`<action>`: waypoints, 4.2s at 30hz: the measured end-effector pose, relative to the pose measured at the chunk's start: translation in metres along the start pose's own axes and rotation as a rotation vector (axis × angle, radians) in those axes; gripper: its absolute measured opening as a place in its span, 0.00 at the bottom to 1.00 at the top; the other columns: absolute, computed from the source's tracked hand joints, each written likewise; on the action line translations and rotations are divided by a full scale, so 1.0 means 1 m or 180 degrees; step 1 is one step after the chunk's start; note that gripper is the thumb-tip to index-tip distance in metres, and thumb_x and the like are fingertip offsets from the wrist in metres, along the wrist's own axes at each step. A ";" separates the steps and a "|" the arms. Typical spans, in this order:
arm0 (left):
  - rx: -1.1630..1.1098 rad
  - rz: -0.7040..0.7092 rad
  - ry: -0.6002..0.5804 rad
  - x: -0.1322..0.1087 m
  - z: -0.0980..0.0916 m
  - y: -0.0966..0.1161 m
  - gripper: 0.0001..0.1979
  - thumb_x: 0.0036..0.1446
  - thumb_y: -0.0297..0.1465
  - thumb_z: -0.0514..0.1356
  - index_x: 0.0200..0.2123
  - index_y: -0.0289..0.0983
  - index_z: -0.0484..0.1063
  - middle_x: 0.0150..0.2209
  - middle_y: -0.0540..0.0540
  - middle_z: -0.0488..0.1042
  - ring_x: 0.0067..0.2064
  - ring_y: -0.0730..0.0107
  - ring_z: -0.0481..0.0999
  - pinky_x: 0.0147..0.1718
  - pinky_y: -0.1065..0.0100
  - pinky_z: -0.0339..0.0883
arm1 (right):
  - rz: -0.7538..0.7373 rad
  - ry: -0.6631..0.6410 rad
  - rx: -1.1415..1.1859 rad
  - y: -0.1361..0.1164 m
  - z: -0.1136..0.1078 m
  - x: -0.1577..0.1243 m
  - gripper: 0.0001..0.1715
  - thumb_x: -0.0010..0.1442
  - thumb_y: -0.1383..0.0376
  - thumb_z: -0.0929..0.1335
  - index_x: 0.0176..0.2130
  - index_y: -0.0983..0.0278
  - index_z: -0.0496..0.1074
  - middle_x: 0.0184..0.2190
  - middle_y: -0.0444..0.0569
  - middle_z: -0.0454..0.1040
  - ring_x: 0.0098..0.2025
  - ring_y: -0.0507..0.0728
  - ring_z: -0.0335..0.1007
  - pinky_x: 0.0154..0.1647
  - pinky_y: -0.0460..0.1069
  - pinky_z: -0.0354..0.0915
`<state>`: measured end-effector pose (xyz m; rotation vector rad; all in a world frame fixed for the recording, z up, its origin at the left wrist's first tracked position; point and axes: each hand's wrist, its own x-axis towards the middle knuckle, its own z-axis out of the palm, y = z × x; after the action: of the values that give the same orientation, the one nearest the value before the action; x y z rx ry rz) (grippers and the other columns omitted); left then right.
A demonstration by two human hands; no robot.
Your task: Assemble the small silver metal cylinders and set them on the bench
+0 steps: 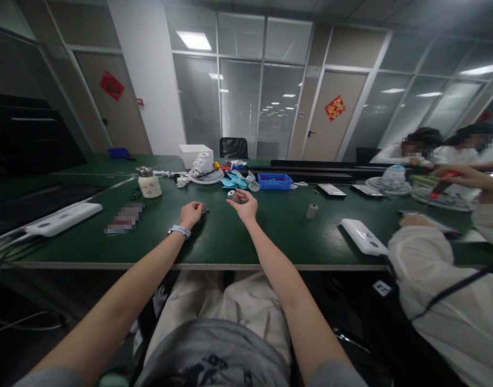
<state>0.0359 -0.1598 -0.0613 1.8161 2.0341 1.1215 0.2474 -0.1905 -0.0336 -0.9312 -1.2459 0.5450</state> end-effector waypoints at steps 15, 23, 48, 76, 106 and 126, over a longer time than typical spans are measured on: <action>0.0009 0.0002 0.0043 0.002 0.003 -0.002 0.16 0.60 0.38 0.54 0.42 0.41 0.79 0.41 0.43 0.80 0.45 0.58 0.76 0.42 0.65 0.66 | -0.0478 0.0753 -0.1302 0.025 -0.053 0.036 0.26 0.54 0.61 0.71 0.52 0.64 0.68 0.47 0.54 0.76 0.46 0.58 0.73 0.51 0.52 0.65; -0.0005 0.0013 0.0034 0.002 0.004 -0.002 0.16 0.59 0.39 0.54 0.42 0.41 0.79 0.41 0.44 0.80 0.44 0.60 0.76 0.41 0.66 0.66 | 0.0779 0.2078 -0.2525 0.056 -0.155 0.051 0.28 0.55 0.69 0.68 0.55 0.62 0.64 0.46 0.53 0.76 0.49 0.62 0.72 0.53 0.55 0.61; -0.0217 -0.0171 0.0453 0.004 0.004 -0.005 0.15 0.61 0.35 0.52 0.42 0.37 0.75 0.42 0.41 0.79 0.44 0.60 0.77 0.43 0.66 0.66 | -0.0427 -0.1285 -0.2778 0.007 0.032 -0.003 0.20 0.59 0.50 0.67 0.46 0.56 0.78 0.52 0.53 0.70 0.57 0.61 0.58 0.57 0.57 0.54; -0.0125 -0.0247 0.0228 -0.002 -0.001 0.001 0.14 0.62 0.36 0.52 0.43 0.39 0.73 0.42 0.40 0.79 0.45 0.57 0.76 0.42 0.64 0.66 | 0.0089 0.1750 -0.3986 0.026 -0.210 0.060 0.12 0.58 0.62 0.67 0.35 0.64 0.79 0.52 0.59 0.67 0.60 0.66 0.48 0.61 0.67 0.37; -0.0116 -0.0293 0.0169 -0.003 0.001 0.002 0.13 0.61 0.37 0.52 0.44 0.40 0.71 0.40 0.40 0.79 0.44 0.56 0.77 0.40 0.63 0.66 | 0.1249 0.1790 -0.3051 0.010 -0.206 0.051 0.21 0.46 0.71 0.72 0.42 0.62 0.72 0.43 0.57 0.76 0.48 0.65 0.72 0.50 0.57 0.65; -0.0935 0.1693 0.0103 -0.018 0.002 0.024 0.15 0.59 0.40 0.58 0.44 0.40 0.78 0.39 0.45 0.79 0.40 0.65 0.74 0.43 0.64 0.66 | -0.0133 -0.1257 -0.1470 0.030 0.048 -0.009 0.20 0.46 0.64 0.74 0.41 0.60 0.71 0.33 0.44 0.78 0.35 0.56 0.76 0.38 0.49 0.70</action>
<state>0.0598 -0.1765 -0.0540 2.2401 1.3276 1.4905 0.2029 -0.1671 -0.0619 -1.2145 -1.7920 0.4253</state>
